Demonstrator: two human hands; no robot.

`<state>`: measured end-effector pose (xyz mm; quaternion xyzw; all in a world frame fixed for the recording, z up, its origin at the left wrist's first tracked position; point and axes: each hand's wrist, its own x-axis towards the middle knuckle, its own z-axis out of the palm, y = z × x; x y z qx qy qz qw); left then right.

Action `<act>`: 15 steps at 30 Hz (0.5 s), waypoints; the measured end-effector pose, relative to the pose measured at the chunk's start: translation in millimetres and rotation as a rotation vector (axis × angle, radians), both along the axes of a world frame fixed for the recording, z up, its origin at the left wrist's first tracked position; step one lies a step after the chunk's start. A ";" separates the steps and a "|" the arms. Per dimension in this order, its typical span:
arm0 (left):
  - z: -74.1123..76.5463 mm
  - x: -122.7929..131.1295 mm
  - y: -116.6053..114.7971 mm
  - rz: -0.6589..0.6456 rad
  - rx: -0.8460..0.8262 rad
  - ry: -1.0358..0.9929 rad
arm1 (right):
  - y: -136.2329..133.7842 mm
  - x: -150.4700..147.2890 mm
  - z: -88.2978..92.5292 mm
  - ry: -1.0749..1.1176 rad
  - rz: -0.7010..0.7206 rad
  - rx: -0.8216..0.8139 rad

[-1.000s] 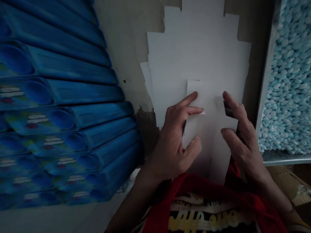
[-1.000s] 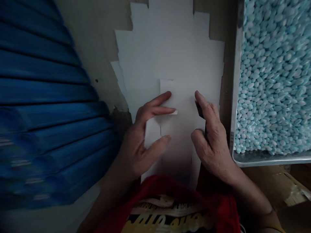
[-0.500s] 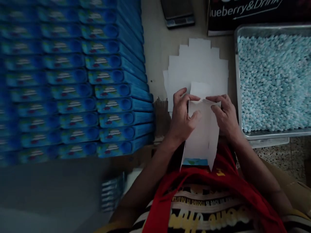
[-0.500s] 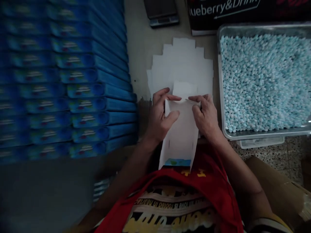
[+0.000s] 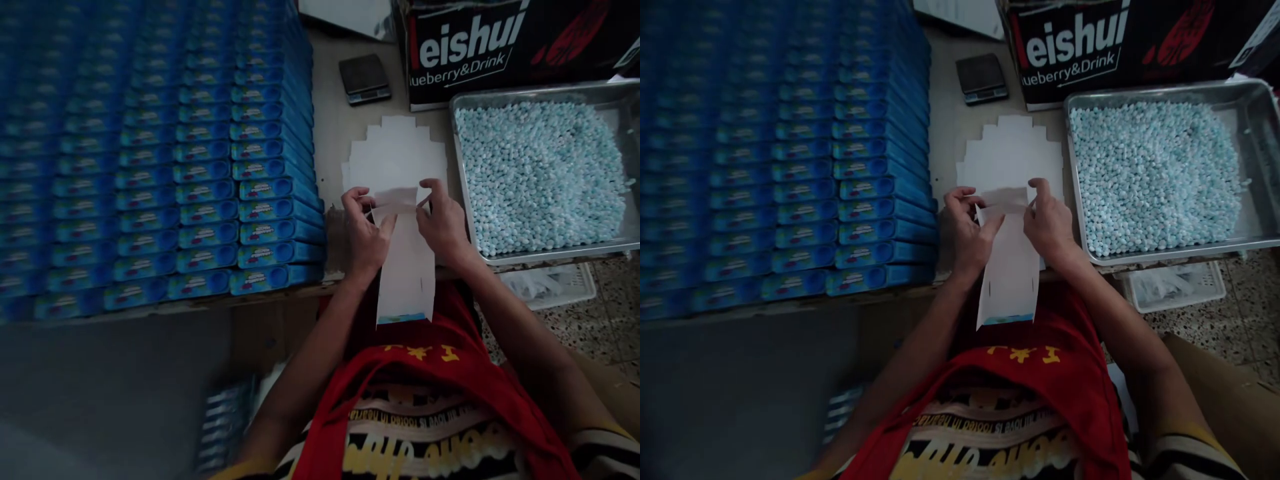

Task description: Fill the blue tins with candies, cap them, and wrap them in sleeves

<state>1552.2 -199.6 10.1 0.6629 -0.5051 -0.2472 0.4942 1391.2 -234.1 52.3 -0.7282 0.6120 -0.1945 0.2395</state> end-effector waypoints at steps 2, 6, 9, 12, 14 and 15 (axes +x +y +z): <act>2.6 4.9 -0.8 -0.021 0.001 -0.045 | -1.9 -1.8 2.1 0.057 0.037 0.009; 12.0 15.7 2.2 -0.101 0.003 -0.130 | -0.1 -2.8 12.5 0.056 0.141 0.042; 18.0 18.0 6.1 -0.110 -0.002 -0.108 | 1.9 -3.8 22.6 0.054 0.215 0.106; 23.3 18.2 7.8 -0.143 0.021 -0.105 | -4.2 -8.2 31.9 0.006 0.291 0.132; 25.5 20.4 7.2 -0.197 0.072 -0.105 | -14.4 -11.5 37.1 -0.016 0.353 0.169; 25.9 22.2 6.6 -0.223 0.107 -0.096 | -20.5 -12.5 39.3 -0.008 0.375 0.205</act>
